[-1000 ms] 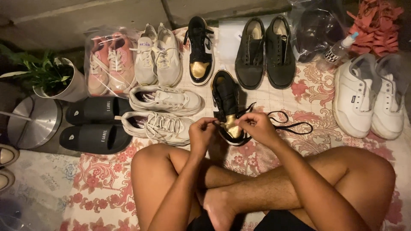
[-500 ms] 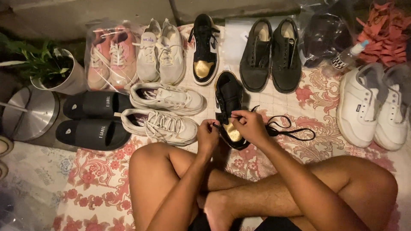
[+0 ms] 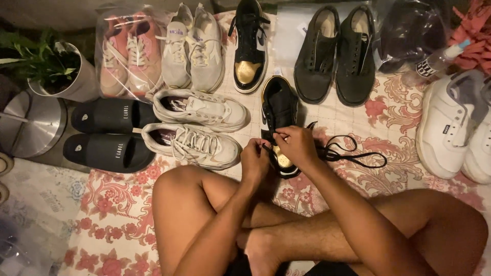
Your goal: The person sits on a rug and laces a black and gold sneaker. They thread the black laces through the eyelets, pull them tight, and tie a knot. Other shoes are arranged on the floor around them.
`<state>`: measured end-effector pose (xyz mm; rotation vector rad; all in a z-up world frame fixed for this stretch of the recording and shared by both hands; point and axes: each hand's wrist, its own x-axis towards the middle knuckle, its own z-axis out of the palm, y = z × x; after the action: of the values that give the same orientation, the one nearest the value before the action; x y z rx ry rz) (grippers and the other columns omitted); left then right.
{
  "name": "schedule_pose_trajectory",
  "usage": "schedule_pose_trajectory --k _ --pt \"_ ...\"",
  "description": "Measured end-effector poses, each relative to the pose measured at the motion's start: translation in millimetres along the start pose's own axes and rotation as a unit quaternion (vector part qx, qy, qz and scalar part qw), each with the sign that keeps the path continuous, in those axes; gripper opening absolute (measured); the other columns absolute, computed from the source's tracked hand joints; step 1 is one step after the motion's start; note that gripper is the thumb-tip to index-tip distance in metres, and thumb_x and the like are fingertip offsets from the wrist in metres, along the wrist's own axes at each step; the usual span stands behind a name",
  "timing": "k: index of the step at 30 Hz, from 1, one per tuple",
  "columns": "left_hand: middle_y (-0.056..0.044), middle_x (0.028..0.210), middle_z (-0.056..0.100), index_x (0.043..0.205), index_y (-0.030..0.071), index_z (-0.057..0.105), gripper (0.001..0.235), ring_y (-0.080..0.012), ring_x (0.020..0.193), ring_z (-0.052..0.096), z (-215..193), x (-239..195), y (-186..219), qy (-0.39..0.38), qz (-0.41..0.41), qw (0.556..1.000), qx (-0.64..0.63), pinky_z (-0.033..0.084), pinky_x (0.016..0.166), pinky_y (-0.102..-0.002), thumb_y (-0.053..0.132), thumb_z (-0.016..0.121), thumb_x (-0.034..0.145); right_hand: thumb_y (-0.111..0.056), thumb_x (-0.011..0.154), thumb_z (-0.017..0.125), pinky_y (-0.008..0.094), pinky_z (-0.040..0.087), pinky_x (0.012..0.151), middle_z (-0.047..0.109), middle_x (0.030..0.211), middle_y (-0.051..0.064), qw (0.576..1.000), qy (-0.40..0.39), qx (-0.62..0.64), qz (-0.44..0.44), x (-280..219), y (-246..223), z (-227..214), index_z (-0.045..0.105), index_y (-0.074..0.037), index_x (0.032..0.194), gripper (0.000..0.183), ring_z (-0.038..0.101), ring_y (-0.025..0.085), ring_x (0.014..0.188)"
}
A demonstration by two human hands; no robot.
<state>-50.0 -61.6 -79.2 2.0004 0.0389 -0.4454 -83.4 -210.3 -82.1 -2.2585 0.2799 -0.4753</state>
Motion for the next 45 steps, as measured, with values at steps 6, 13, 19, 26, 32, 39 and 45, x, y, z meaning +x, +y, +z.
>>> schedule_pose_trajectory --k 6,13,19,26,32,39,45 --pt "-0.014 0.08 0.073 0.094 0.008 0.07 0.013 -0.0305 0.074 0.071 -1.1 -0.9 3.3 0.001 0.001 1.0 0.012 0.055 0.068 -0.04 0.02 0.065 0.097 -0.024 0.074 0.086 0.036 0.058 0.068 0.064 0.061 0.002 0.996 0.041 -0.079 -0.025 -2.1 -1.8 -6.6 0.078 -0.014 0.087 0.018 0.069 0.026 0.064" --pt "-0.015 0.079 0.073 0.095 0.007 0.07 0.013 -0.0327 0.074 0.071 -2.0 -0.1 1.5 0.0 -0.001 1.0 0.015 0.055 0.069 -0.042 0.019 0.065 0.097 -0.017 0.074 0.086 0.039 0.056 0.068 0.059 0.056 0.005 1.0 0.013 -0.023 0.0 -0.7 -10.3 -13.1 0.076 -0.013 0.082 0.014 0.067 0.03 0.063" --pt "-0.014 0.077 0.073 0.094 0.007 0.07 0.014 -0.0316 0.073 0.071 -0.5 -1.1 6.7 -0.011 -0.003 1.0 0.012 0.055 0.068 -0.043 0.02 0.066 0.096 -0.014 0.077 0.086 0.035 0.055 0.066 0.058 0.055 0.005 1.0 0.0 -0.001 0.013 3.4 -14.4 -16.7 0.077 -0.013 0.082 0.01 0.065 0.026 0.059" --pt "-0.013 0.075 0.073 0.093 0.007 0.073 0.013 -0.0296 0.071 0.07 -4.6 -3.9 14.1 -0.012 -0.006 1.0 0.005 0.054 0.067 -0.041 0.019 0.069 0.094 -0.013 0.079 0.084 0.035 0.054 0.064 0.055 0.054 0.006 1.0 -0.025 0.006 -0.003 4.9 -11.5 -22.1 0.079 -0.012 0.082 0.006 0.063 0.026 0.057" --pt "-0.009 0.073 0.071 0.091 0.01 0.076 0.011 -0.0223 0.068 0.066 0.9 10.0 -10.1 -0.008 -0.006 1.0 -0.02 0.053 0.064 -0.037 0.02 0.074 0.091 -0.008 0.078 0.081 0.039 0.053 0.065 0.058 0.057 0.011 0.997 -0.065 0.04 -0.031 8.7 -12.5 -36.1 0.08 -0.01 0.086 0.008 0.063 0.031 0.059" --pt "-0.007 0.071 0.069 0.092 0.009 0.078 0.01 -0.0171 0.066 0.061 2.4 10.7 -11.2 -0.014 -0.041 0.997 -0.068 0.05 0.062 -0.032 0.018 0.077 0.088 -0.023 0.077 0.082 0.041 0.052 0.064 0.062 0.055 0.004 0.978 -0.126 -0.068 0.153 4.3 -23.4 -48.5 0.073 -0.015 0.082 0.013 0.068 0.028 0.063" --pt "0.0 0.068 0.065 0.091 0.011 0.079 0.01 -0.0122 0.062 0.059 12.2 22.3 -33.0 -0.043 -0.061 0.992 -0.103 0.051 0.06 -0.027 0.019 0.078 0.086 -0.026 0.08 0.083 0.045 0.055 0.066 0.069 0.061 0.007 0.966 -0.111 -0.119 0.201 3.9 -31.0 -40.2 0.071 -0.014 0.078 0.017 0.072 0.034 0.071"
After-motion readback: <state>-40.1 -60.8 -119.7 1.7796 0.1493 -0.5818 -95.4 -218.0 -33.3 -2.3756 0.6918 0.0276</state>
